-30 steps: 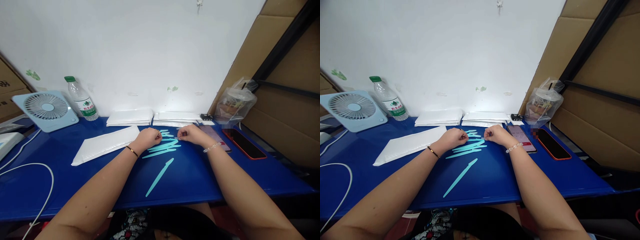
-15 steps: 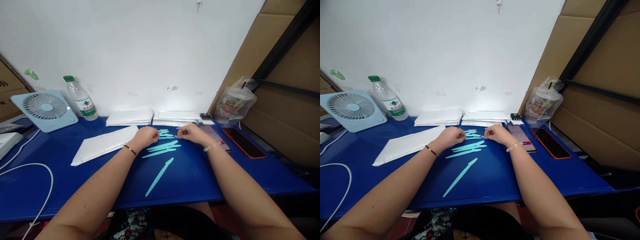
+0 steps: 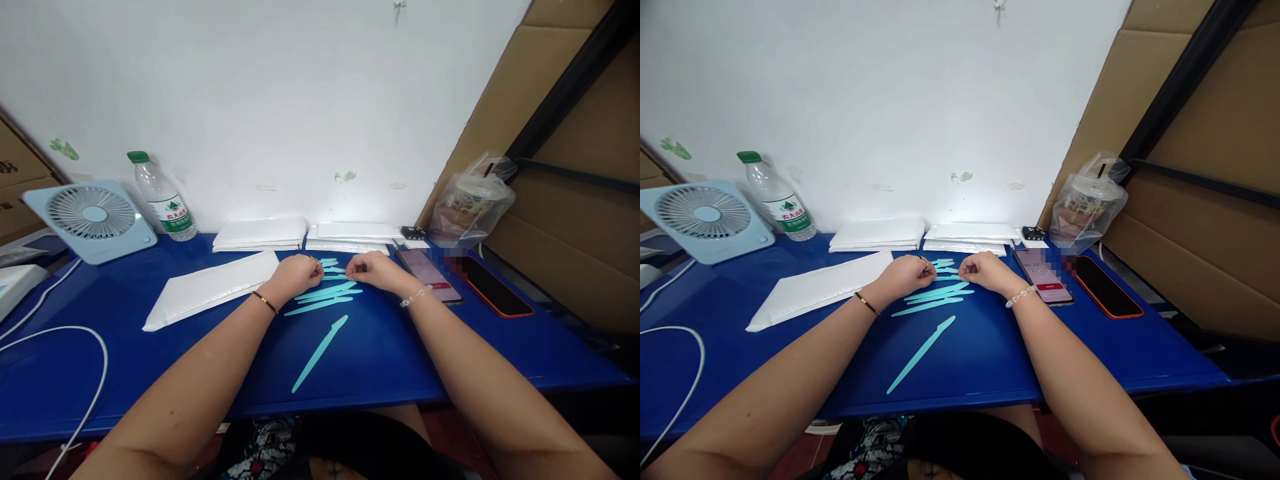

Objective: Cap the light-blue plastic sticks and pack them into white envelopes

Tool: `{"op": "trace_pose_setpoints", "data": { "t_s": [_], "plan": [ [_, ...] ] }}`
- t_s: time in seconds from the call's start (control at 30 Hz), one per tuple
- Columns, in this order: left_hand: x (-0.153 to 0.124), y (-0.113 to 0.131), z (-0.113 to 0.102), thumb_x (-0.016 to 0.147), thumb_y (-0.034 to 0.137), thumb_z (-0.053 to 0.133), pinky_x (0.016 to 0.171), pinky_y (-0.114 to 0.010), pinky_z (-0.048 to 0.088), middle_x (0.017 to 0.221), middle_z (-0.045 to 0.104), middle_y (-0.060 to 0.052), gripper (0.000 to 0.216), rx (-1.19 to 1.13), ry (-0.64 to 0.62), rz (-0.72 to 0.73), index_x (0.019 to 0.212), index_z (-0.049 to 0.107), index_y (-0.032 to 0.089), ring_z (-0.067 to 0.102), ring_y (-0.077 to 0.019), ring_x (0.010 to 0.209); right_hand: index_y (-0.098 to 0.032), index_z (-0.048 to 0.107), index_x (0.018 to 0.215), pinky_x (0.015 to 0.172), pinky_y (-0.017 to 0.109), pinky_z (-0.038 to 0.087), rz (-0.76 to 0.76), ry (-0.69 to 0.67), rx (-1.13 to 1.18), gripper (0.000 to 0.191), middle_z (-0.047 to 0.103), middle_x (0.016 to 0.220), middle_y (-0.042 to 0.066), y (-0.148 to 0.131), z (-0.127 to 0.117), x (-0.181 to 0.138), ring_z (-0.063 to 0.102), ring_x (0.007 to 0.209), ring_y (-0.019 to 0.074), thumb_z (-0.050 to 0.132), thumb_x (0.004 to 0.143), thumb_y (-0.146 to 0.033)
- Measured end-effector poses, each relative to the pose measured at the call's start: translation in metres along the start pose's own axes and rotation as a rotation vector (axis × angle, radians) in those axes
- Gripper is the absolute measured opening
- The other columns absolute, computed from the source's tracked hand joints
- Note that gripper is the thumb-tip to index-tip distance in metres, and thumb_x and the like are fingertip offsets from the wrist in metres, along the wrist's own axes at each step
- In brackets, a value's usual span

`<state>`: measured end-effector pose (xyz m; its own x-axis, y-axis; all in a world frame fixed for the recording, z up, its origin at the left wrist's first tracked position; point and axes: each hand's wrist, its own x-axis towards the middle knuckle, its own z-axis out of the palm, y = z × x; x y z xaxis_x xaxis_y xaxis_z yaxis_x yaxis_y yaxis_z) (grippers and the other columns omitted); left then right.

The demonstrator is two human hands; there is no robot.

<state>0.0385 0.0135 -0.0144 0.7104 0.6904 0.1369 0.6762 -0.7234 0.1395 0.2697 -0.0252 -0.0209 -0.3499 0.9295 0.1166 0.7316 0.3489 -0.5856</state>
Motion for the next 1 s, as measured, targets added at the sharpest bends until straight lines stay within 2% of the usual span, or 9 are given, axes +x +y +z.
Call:
{"op": "trace_pose_setpoints", "data": {
  "t_s": [0.13,0.27,0.37,0.47,0.6,0.7,0.8,0.9,1.0],
  "plan": [
    [-0.001,0.002,-0.001,0.081,0.027,0.049,0.061,-0.024,0.039,0.081,0.068,-0.003,0.02,0.009,0.035,-0.035,0.081,0.068,0.022,0.06,-0.0173,0.074,-0.019,0.071,0.081,0.063,0.023,0.045,0.001,0.026,-0.04,0.014,0.071,0.077,0.002,0.001,-0.004,0.001,0.062,0.069,0.0146,0.059,0.075,-0.021],
    [-0.004,0.006,-0.007,0.079,0.036,0.053,0.065,-0.024,0.042,0.096,0.066,-0.004,0.024,-0.108,0.093,-0.06,0.094,0.065,0.021,0.06,-0.0181,0.085,-0.019,0.072,0.081,0.064,0.024,0.044,0.13,0.139,-0.171,0.016,0.071,0.079,0.002,0.014,-0.036,-0.014,0.061,0.069,0.0157,0.061,0.074,-0.029],
    [-0.005,0.009,-0.009,0.074,0.047,0.058,0.06,-0.024,0.041,0.089,0.066,-0.003,0.031,-0.203,-0.06,0.018,0.087,0.066,0.02,0.06,-0.0174,0.079,-0.018,0.071,0.075,0.058,0.024,0.042,0.331,0.007,-0.232,0.015,0.069,0.068,0.001,0.021,-0.058,-0.028,0.061,0.065,0.0164,0.068,0.066,-0.029],
    [-0.004,0.011,-0.006,0.072,0.045,0.06,0.055,-0.022,0.037,0.081,0.066,-0.002,0.027,-0.225,-0.147,0.028,0.082,0.066,0.02,0.059,-0.0152,0.071,-0.018,0.069,0.072,0.054,0.024,0.041,0.483,-0.145,-0.287,0.016,0.068,0.066,0.002,0.022,-0.062,-0.032,0.061,0.062,0.0168,0.074,0.057,-0.024],
    [-0.004,0.011,-0.005,0.075,0.034,0.055,0.053,-0.022,0.035,0.075,0.067,0.0,0.017,-0.215,-0.146,0.015,0.078,0.066,0.021,0.058,-0.0132,0.064,-0.018,0.064,0.065,0.051,0.023,0.04,0.455,-0.171,-0.265,0.004,0.066,0.063,0.002,0.02,-0.05,-0.026,0.058,0.057,0.0144,0.068,0.063,-0.018],
    [-0.005,0.012,-0.006,0.074,0.027,0.051,0.051,-0.023,0.033,0.067,0.065,-0.001,0.016,-0.164,-0.103,0.023,0.071,0.065,0.019,0.055,-0.0135,0.06,-0.018,0.062,0.071,0.05,0.023,0.042,0.411,-0.123,-0.049,0.008,0.064,0.059,0.0,0.021,-0.042,-0.021,0.056,0.053,0.0126,0.067,0.065,-0.018],
    [-0.003,0.012,-0.005,0.073,0.022,0.048,0.051,-0.023,0.033,0.06,0.061,-0.002,0.018,-0.165,-0.05,-0.002,0.064,0.062,0.017,0.052,-0.013,0.055,-0.017,0.061,0.082,0.054,0.023,0.048,0.337,0.052,0.361,0.018,0.064,0.062,0.001,0.021,-0.035,-0.016,0.059,0.055,0.0121,0.07,0.068,-0.024],
    [0.0,0.007,-0.001,0.075,0.028,0.048,0.053,-0.021,0.036,0.064,0.062,-0.001,0.018,-0.364,-0.009,-0.058,0.069,0.062,0.017,0.053,-0.0122,0.057,-0.016,0.06,0.083,0.06,0.024,0.052,0.282,0.278,0.749,0.026,0.065,0.07,0.003,0.015,-0.028,-0.01,0.065,0.065,0.0145,0.074,0.067,-0.031],
    [0.003,0.001,0.002,0.078,0.037,0.048,0.053,-0.021,0.038,0.065,0.062,0.0,0.025,-0.54,0.055,-0.119,0.073,0.062,0.017,0.053,-0.0116,0.058,-0.016,0.061,0.081,0.054,0.02,0.05,0.262,0.395,0.915,0.03,0.067,0.074,0.004,0.005,-0.022,-0.005,0.067,0.067,0.0153,0.078,0.064,-0.034]
  ]
}}
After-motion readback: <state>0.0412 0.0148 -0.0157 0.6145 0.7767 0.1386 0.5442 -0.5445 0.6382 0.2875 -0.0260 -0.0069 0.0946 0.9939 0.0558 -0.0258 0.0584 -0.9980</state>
